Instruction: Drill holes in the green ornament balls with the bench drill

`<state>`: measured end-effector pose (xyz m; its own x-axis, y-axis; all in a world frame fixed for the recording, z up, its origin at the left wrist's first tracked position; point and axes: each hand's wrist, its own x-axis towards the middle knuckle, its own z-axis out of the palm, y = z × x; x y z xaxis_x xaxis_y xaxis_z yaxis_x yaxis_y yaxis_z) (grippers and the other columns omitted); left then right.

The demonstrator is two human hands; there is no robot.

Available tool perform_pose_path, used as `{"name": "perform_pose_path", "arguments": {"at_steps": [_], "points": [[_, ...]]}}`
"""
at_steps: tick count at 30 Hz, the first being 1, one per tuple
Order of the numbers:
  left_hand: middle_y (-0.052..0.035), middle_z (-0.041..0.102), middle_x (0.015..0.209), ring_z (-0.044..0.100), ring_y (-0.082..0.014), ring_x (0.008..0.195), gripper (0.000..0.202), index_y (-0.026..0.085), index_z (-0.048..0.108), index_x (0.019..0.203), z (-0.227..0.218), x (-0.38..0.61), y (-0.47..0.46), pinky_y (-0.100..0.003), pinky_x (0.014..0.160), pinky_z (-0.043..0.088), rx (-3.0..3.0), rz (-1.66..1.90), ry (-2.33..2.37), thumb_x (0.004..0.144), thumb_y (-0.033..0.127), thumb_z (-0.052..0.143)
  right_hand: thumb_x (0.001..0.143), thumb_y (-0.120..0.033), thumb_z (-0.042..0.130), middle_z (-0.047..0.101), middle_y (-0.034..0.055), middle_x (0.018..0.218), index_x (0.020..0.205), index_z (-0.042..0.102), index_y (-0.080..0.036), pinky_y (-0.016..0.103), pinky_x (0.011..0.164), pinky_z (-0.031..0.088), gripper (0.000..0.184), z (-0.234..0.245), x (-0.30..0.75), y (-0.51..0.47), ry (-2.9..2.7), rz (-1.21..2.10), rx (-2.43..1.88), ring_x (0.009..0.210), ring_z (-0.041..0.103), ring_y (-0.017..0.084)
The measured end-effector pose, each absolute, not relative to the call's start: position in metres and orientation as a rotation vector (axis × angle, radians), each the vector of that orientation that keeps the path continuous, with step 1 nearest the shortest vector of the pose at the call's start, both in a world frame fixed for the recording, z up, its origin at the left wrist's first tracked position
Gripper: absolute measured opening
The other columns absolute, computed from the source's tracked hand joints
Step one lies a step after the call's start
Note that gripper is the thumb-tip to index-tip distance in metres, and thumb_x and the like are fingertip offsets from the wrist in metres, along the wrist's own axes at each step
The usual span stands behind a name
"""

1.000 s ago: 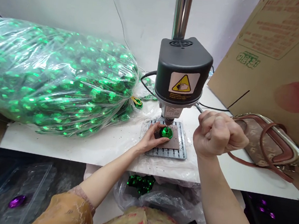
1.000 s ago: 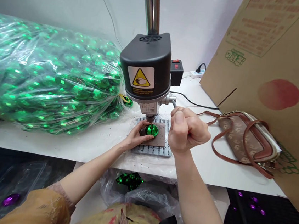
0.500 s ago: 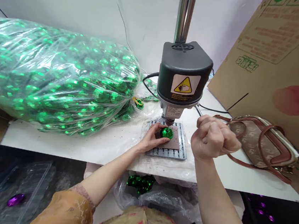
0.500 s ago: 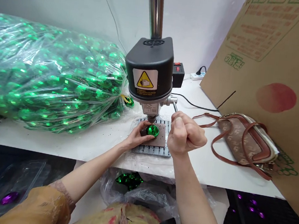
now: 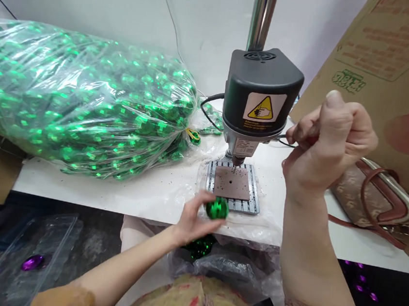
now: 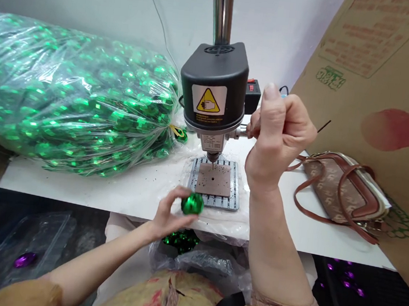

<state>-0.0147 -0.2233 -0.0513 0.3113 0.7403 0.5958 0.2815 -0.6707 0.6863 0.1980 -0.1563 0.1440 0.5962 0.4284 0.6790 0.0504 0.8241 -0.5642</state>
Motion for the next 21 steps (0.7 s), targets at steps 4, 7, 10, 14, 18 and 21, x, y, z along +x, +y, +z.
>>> {"name": "perform_pose_path", "arguments": {"at_steps": [4,7,10,14,18,21], "points": [[-0.0114,0.078,0.116,0.072,-0.0233,0.076,0.042,0.033,0.066,0.118,-0.082,-0.046,-0.280,-0.034,0.060,0.056,2.819,1.004,0.530,0.079,0.032,0.082,0.093,-0.025,0.063,0.041,-0.0095,0.045,0.058,0.037,-0.021,0.022,0.042,0.030,0.044,0.142,0.197,-0.156,-0.909,0.235,-0.540,0.040,0.039,0.002],[-0.0119,0.080,0.116,0.072,-0.0245,0.074,0.044,0.034,0.070,0.116,-0.106,-0.062,-0.298,-0.036,0.056,0.057,3.007,0.682,0.592,0.073,0.030,0.079,0.096,-0.025,0.060,0.038,-0.0098,0.048,0.059,0.034,-0.019,0.019,0.045,0.031,0.045,0.143,0.197,-0.157,-0.929,0.230,-0.540,0.042,0.038,0.000],[-0.0074,0.080,0.114,0.073,-0.0230,0.072,0.031,0.037,0.072,0.113,-0.111,-0.067,-0.291,-0.035,0.052,0.059,2.949,0.735,0.615,0.082,0.034,0.072,0.096,-0.026,0.059,0.037,-0.0096,0.049,0.060,0.034,-0.019,0.018,0.045,0.031,0.045,0.142,0.197,-0.158,-0.945,0.217,-0.558,0.043,0.039,-0.001],[-0.0088,0.078,0.112,0.077,-0.0268,0.097,0.022,0.030,0.069,0.107,-0.078,-0.055,-0.232,-0.044,0.071,0.067,2.884,1.136,0.455,0.091,0.021,0.057,0.095,-0.028,0.060,0.037,-0.0092,0.049,0.060,0.034,-0.019,0.019,0.044,0.031,0.045,0.141,0.197,-0.158,-0.946,0.216,-0.569,0.044,0.039,0.000],[-0.0099,0.073,0.095,0.072,-0.0263,0.099,0.022,0.022,0.068,0.093,-0.025,-0.027,-0.117,-0.045,0.090,0.062,2.589,1.074,1.131,0.089,0.007,0.053,0.094,-0.028,0.061,0.037,-0.0092,0.048,0.059,0.034,-0.019,0.020,0.044,0.031,0.045,0.140,0.197,-0.157,-0.933,0.214,-0.552,0.043,0.039,0.001],[-0.0104,0.067,0.091,0.067,-0.0284,0.111,0.019,0.017,0.064,0.078,0.001,-0.006,-0.040,-0.042,0.104,0.054,2.090,1.030,1.505,0.087,0.002,0.058,0.092,-0.029,0.065,0.040,-0.0086,0.048,0.058,0.037,-0.019,0.022,0.043,0.031,0.045,0.140,0.197,-0.157,-0.927,0.218,-0.539,0.043,0.041,0.002]]}}
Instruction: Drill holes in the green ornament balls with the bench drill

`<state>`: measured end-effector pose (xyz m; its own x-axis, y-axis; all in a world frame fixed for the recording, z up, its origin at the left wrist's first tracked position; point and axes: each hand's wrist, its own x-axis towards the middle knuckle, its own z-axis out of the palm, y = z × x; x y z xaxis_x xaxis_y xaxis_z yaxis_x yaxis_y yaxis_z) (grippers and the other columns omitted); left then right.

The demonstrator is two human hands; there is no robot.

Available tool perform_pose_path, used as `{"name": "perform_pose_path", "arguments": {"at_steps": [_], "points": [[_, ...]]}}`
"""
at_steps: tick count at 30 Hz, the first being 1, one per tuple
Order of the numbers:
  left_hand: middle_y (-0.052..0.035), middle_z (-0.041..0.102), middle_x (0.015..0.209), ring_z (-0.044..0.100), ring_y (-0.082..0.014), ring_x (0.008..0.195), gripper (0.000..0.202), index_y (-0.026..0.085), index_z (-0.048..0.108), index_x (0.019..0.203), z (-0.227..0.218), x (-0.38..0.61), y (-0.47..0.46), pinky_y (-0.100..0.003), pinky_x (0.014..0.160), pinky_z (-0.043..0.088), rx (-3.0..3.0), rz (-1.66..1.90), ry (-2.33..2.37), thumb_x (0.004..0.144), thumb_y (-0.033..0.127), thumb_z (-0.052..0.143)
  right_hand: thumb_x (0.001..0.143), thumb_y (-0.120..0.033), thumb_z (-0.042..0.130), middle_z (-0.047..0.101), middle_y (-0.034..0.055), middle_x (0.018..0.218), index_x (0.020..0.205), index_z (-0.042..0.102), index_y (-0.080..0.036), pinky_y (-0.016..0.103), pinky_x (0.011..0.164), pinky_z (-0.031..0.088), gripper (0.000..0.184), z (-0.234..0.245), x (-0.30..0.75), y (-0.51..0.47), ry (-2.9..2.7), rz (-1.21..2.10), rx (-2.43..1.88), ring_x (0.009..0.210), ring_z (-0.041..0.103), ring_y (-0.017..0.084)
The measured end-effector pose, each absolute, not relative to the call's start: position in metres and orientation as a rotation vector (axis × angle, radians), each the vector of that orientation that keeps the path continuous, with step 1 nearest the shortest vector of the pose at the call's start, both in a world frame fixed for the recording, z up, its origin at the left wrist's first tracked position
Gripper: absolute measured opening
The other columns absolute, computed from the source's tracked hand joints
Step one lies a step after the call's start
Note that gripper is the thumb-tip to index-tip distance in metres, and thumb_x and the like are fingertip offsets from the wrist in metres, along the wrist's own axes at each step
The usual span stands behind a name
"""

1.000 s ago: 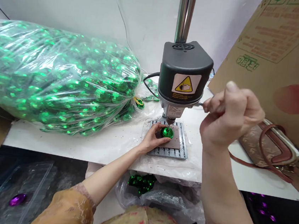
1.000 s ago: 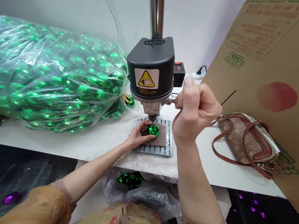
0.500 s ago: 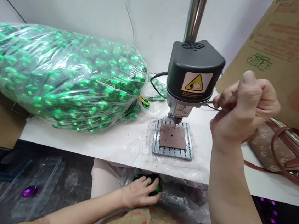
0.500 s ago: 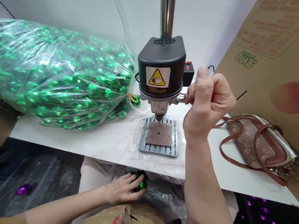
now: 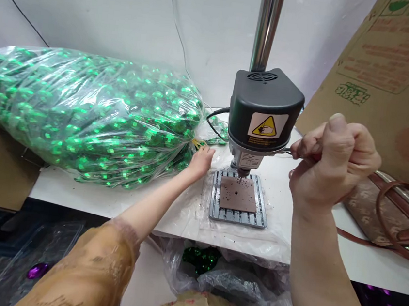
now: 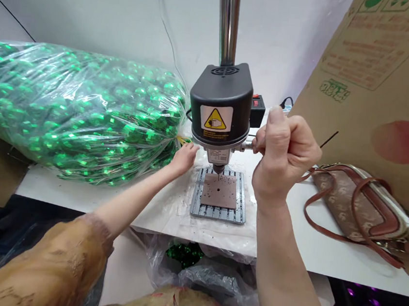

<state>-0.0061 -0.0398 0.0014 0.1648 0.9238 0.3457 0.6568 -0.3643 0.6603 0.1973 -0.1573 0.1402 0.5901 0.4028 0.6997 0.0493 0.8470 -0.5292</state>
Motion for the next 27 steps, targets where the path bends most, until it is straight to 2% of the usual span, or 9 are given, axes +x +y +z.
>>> {"name": "perform_pose_path", "arguments": {"at_steps": [4,6,9,12,15,17,20,23,27], "points": [[-0.0121,0.064,0.089,0.064,-0.0316,0.117,0.020,0.013,0.059,0.073,0.007,0.010,0.010,-0.043,0.104,0.053,1.880,1.076,1.578,0.091,0.013,0.067,0.092,-0.031,0.065,0.041,-0.0078,0.048,0.058,0.040,-0.019,0.024,0.043,0.031,0.044,0.139,0.199,-0.158,-0.948,0.218,-0.546,0.043,0.041,0.003],[-0.0142,0.065,0.089,0.064,-0.0359,0.119,0.024,0.015,0.058,0.071,0.005,0.010,0.018,-0.046,0.101,0.054,1.816,1.085,1.585,0.085,0.018,0.077,0.093,-0.032,0.064,0.041,-0.0077,0.048,0.058,0.040,-0.019,0.024,0.043,0.031,0.045,0.138,0.199,-0.158,-0.962,0.201,-0.553,0.044,0.040,0.003],[-0.0145,0.067,0.092,0.063,-0.0395,0.121,0.025,0.017,0.060,0.069,0.002,0.004,0.017,-0.050,0.104,0.052,1.769,1.080,1.555,0.073,0.013,0.084,0.093,-0.033,0.063,0.040,-0.0077,0.049,0.058,0.040,-0.019,0.025,0.044,0.032,0.045,0.136,0.200,-0.158,-0.973,0.173,-0.558,0.044,0.039,0.003],[-0.0099,0.070,0.097,0.066,-0.0327,0.113,0.019,0.018,0.069,0.083,0.001,-0.004,0.000,-0.047,0.107,0.051,1.758,1.080,1.443,0.070,0.014,0.083,0.093,-0.033,0.064,0.040,-0.0079,0.049,0.059,0.039,-0.020,0.026,0.045,0.032,0.044,0.135,0.201,-0.158,-0.991,0.175,-0.548,0.044,0.039,0.004],[-0.0062,0.072,0.105,0.069,-0.0243,0.100,0.033,0.021,0.071,0.108,-0.002,-0.008,-0.034,-0.043,0.098,0.057,1.440,1.129,1.116,0.078,0.031,0.080,0.093,-0.033,0.064,0.041,-0.0080,0.049,0.059,0.040,-0.020,0.026,0.045,0.032,0.043,0.135,0.200,-0.158,-0.995,0.176,-0.532,0.044,0.039,0.004],[-0.0056,0.073,0.108,0.071,-0.0224,0.097,0.043,0.022,0.067,0.115,-0.003,-0.008,-0.060,-0.044,0.094,0.060,1.135,1.132,0.910,0.079,0.042,0.081,0.093,-0.035,0.065,0.042,-0.0078,0.049,0.059,0.041,-0.019,0.025,0.046,0.032,0.045,0.135,0.200,-0.158,-0.984,0.170,-0.530,0.045,0.040,0.003],[-0.0049,0.074,0.106,0.073,-0.0216,0.095,0.053,0.022,0.063,0.113,-0.005,-0.006,-0.091,-0.047,0.095,0.061,0.907,1.119,0.810,0.074,0.047,0.089,0.094,-0.036,0.065,0.042,-0.0079,0.049,0.059,0.041,-0.019,0.024,0.047,0.032,0.046,0.134,0.198,-0.157,-0.960,0.158,-0.528,0.044,0.041,0.002],[-0.0028,0.074,0.101,0.075,-0.0222,0.091,0.058,0.023,0.056,0.107,-0.008,-0.001,-0.107,-0.049,0.095,0.061,0.834,1.122,0.812,0.067,0.043,0.093,0.093,-0.035,0.066,0.041,-0.0080,0.049,0.059,0.041,-0.019,0.023,0.045,0.031,0.045,0.134,0.198,-0.157,-0.951,0.173,-0.504,0.043,0.039,0.002],[0.0016,0.072,0.093,0.075,-0.0200,0.084,0.060,0.024,0.051,0.105,-0.018,0.009,-0.117,-0.040,0.088,0.059,0.870,1.145,0.901,0.062,0.035,0.091,0.093,-0.037,0.067,0.039,-0.0082,0.050,0.060,0.042,-0.019,0.023,0.046,0.032,0.045,0.134,0.199,-0.157,-0.955,0.193,-0.505,0.044,0.038,0.002]]}}
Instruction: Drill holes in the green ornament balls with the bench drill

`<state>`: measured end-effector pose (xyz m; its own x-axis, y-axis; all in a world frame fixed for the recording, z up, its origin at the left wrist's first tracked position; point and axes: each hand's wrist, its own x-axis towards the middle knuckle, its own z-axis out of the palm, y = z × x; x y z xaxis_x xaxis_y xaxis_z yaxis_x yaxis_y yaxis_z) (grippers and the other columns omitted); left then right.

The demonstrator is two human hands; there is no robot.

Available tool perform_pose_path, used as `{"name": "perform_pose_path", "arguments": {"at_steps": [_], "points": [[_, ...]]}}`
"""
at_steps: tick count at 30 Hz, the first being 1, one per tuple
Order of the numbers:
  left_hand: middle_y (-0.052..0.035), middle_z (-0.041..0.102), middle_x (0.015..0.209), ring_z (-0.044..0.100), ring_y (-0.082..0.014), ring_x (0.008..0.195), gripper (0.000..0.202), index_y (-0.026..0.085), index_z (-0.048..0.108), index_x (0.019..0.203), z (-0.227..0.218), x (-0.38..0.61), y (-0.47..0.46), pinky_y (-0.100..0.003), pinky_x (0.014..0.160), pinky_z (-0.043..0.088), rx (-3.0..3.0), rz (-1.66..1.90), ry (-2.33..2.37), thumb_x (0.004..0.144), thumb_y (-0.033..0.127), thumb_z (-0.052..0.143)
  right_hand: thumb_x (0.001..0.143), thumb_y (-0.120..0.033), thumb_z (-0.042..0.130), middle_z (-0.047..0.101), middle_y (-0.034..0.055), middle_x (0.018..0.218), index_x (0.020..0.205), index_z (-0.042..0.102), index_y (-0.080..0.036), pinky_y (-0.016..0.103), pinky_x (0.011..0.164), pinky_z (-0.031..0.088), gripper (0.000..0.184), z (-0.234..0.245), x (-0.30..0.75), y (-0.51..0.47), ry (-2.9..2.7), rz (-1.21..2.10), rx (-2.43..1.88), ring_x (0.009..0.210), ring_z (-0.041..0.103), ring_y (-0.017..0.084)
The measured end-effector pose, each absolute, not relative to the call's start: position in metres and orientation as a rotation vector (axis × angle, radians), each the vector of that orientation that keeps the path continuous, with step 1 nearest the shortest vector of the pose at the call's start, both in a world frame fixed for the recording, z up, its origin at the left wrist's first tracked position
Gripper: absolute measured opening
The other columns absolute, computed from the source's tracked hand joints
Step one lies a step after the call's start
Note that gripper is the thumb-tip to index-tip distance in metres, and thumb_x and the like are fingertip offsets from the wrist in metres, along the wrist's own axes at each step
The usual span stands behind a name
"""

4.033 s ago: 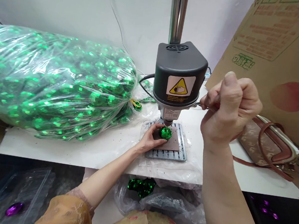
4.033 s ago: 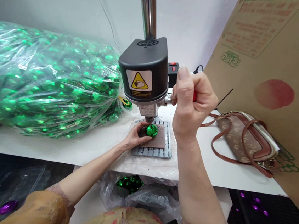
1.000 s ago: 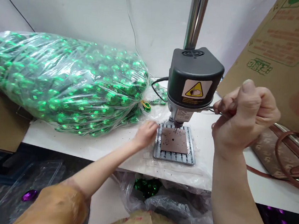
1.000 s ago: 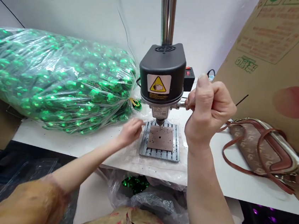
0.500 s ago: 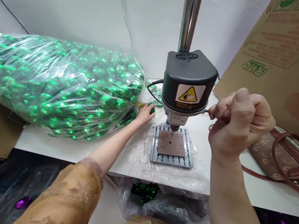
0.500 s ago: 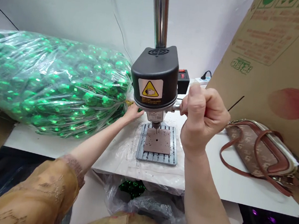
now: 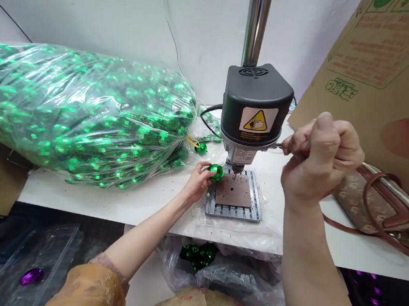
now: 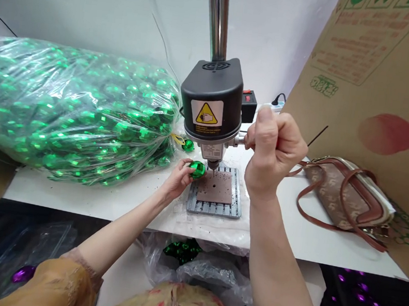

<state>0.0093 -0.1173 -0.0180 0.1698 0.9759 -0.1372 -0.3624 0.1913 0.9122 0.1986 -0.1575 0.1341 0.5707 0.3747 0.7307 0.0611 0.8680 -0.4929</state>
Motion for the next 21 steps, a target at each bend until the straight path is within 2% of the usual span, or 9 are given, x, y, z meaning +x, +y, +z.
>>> {"name": "perform_pose_path", "arguments": {"at_steps": [3,7,13,16,21], "points": [[0.0017,0.072,0.091,0.071,-0.0183,0.086,0.058,0.024,0.053,0.106,-0.026,0.018,-0.122,-0.034,0.085,0.054,1.023,1.180,0.957,0.062,0.036,0.089,0.093,-0.037,0.067,0.041,-0.0082,0.049,0.061,0.042,-0.020,0.024,0.046,0.033,0.044,0.134,0.200,-0.158,-0.961,0.201,-0.516,0.044,0.038,0.003],[-0.0010,0.073,0.094,0.069,-0.0191,0.093,0.061,0.022,0.056,0.106,-0.034,0.026,-0.123,-0.034,0.088,0.051,1.138,1.173,0.972,0.061,0.040,0.092,0.093,-0.035,0.065,0.044,-0.0082,0.049,0.061,0.043,-0.020,0.025,0.047,0.033,0.042,0.133,0.201,-0.159,-0.974,0.214,-0.526,0.044,0.038,0.003],[0.0013,0.070,0.085,0.067,-0.0164,0.082,0.061,0.021,0.056,0.100,-0.039,0.025,-0.118,-0.030,0.078,0.048,1.245,1.158,0.994,0.059,0.040,0.097,0.092,-0.034,0.066,0.046,-0.0080,0.049,0.061,0.043,-0.020,0.026,0.049,0.034,0.041,0.132,0.201,-0.159,-0.966,0.217,-0.522,0.044,0.039,0.003],[-0.0010,0.072,0.091,0.068,-0.0179,0.086,0.062,0.021,0.057,0.101,-0.040,0.026,-0.118,-0.030,0.076,0.048,1.333,1.137,0.991,0.060,0.042,0.097,0.093,-0.034,0.065,0.045,-0.0081,0.050,0.061,0.043,-0.020,0.025,0.049,0.034,0.041,0.132,0.201,-0.159,-0.967,0.216,-0.525,0.045,0.038,0.003],[-0.0080,0.077,0.108,0.072,-0.0243,0.100,0.065,0.020,0.062,0.105,-0.043,0.029,-0.118,-0.036,0.087,0.053,1.415,1.093,0.926,0.058,0.044,0.099,0.094,-0.036,0.064,0.043,-0.0076,0.052,0.063,0.042,-0.020,0.025,0.050,0.035,0.042,0.131,0.200,-0.160,-0.996,0.201,-0.527,0.046,0.037,0.003]]}}
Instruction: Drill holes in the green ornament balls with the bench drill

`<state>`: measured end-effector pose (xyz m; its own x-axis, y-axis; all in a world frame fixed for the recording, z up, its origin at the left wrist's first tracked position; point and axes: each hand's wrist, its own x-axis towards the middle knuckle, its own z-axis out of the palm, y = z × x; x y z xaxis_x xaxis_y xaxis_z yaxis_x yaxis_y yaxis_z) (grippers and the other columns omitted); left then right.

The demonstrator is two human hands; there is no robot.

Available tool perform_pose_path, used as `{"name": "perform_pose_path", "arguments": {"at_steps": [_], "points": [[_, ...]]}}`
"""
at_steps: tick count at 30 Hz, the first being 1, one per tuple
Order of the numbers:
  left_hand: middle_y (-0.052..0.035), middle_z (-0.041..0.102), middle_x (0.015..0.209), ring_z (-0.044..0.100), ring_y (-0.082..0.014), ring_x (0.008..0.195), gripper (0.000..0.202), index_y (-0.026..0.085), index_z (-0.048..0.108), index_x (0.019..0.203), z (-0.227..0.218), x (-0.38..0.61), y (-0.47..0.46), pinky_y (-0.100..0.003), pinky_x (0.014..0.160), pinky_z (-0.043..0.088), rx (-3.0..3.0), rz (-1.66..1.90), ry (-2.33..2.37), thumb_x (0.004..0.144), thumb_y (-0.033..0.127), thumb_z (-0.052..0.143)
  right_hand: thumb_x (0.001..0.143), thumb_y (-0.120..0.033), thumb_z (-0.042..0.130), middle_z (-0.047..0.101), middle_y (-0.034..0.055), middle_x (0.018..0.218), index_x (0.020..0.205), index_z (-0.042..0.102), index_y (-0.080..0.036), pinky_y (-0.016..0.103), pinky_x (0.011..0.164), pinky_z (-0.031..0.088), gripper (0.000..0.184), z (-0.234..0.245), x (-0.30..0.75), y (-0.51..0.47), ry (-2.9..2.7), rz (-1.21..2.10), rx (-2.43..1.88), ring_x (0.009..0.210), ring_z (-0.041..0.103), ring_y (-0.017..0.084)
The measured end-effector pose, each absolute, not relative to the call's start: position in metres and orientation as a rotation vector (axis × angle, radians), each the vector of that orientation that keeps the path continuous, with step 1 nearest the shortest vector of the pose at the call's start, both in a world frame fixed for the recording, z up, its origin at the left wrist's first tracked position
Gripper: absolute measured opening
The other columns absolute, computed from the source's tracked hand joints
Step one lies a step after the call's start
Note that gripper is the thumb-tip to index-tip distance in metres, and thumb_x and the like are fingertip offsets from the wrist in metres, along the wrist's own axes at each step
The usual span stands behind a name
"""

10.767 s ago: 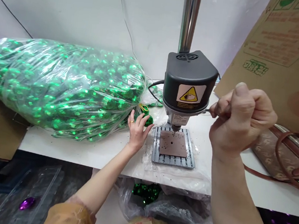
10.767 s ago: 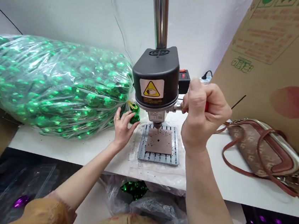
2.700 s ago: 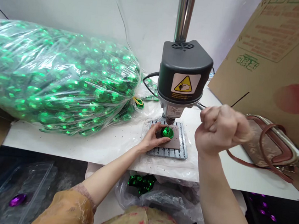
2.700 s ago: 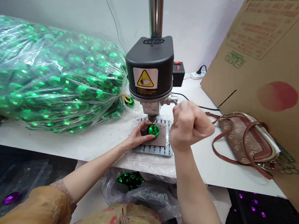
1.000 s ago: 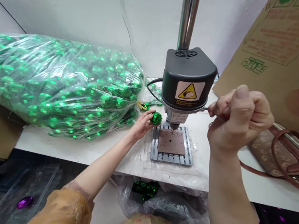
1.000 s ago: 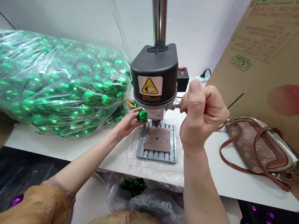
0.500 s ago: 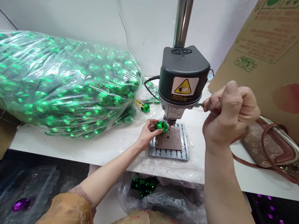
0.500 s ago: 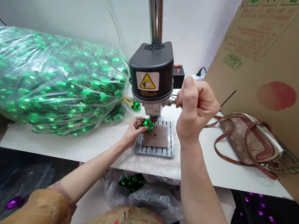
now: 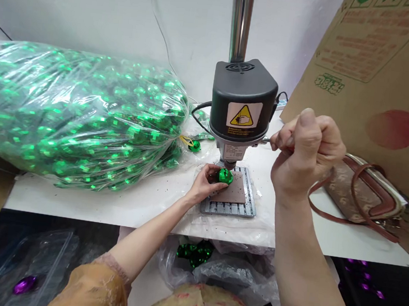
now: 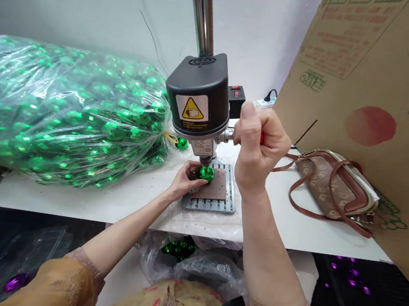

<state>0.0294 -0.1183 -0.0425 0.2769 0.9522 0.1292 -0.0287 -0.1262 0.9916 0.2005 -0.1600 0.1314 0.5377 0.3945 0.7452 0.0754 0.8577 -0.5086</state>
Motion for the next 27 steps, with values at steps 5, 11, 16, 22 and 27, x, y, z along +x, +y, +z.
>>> {"name": "perform_pose_path", "arguments": {"at_steps": [5,11,16,22,27], "points": [[-0.0102,0.077,0.114,0.072,-0.0281,0.108,0.063,0.020,0.065,0.114,-0.045,0.030,-0.120,-0.042,0.096,0.055,1.529,1.068,0.902,0.063,0.041,0.097,0.095,-0.045,0.062,0.042,-0.0070,0.052,0.062,0.039,-0.021,0.026,0.051,0.036,0.047,0.131,0.201,-0.161,-1.006,0.191,-0.593,0.047,0.037,0.004],[-0.0131,0.070,0.133,0.065,-0.0309,0.129,0.058,0.020,0.064,0.119,-0.050,0.031,-0.131,-0.048,0.113,0.049,1.613,1.074,0.854,0.071,0.038,0.092,0.094,-0.048,0.062,0.042,-0.0067,0.052,0.062,0.039,-0.022,0.029,0.051,0.035,0.048,0.130,0.201,-0.161,-1.001,0.199,-0.597,0.046,0.036,0.006],[-0.0127,0.071,0.128,0.066,-0.0313,0.127,0.058,0.021,0.061,0.118,-0.056,0.039,-0.136,-0.050,0.114,0.048,1.554,1.101,0.831,0.074,0.046,0.091,0.094,-0.046,0.063,0.041,-0.0068,0.052,0.062,0.039,-0.022,0.028,0.050,0.035,0.047,0.130,0.201,-0.161,-1.005,0.201,-0.581,0.046,0.035,0.005],[-0.0123,0.072,0.123,0.067,-0.0309,0.122,0.063,0.021,0.059,0.120,-0.057,0.040,-0.135,-0.049,0.112,0.049,1.548,1.102,0.816,0.075,0.051,0.090,0.094,-0.042,0.063,0.036,-0.0074,0.051,0.062,0.038,-0.021,0.025,0.049,0.034,0.046,0.129,0.203,-0.162,-1.026,0.207,-0.564,0.047,0.036,0.004],[-0.0125,0.071,0.123,0.067,-0.0310,0.123,0.065,0.020,0.059,0.122,-0.059,0.037,-0.134,-0.049,0.112,0.049,1.563,1.082,0.808,0.075,0.053,0.090,0.093,-0.035,0.065,0.029,-0.0077,0.050,0.058,0.035,-0.020,0.026,0.047,0.030,0.048,0.122,0.200,-0.164,-1.018,0.188,-0.486,0.045,0.034,0.004]]}}
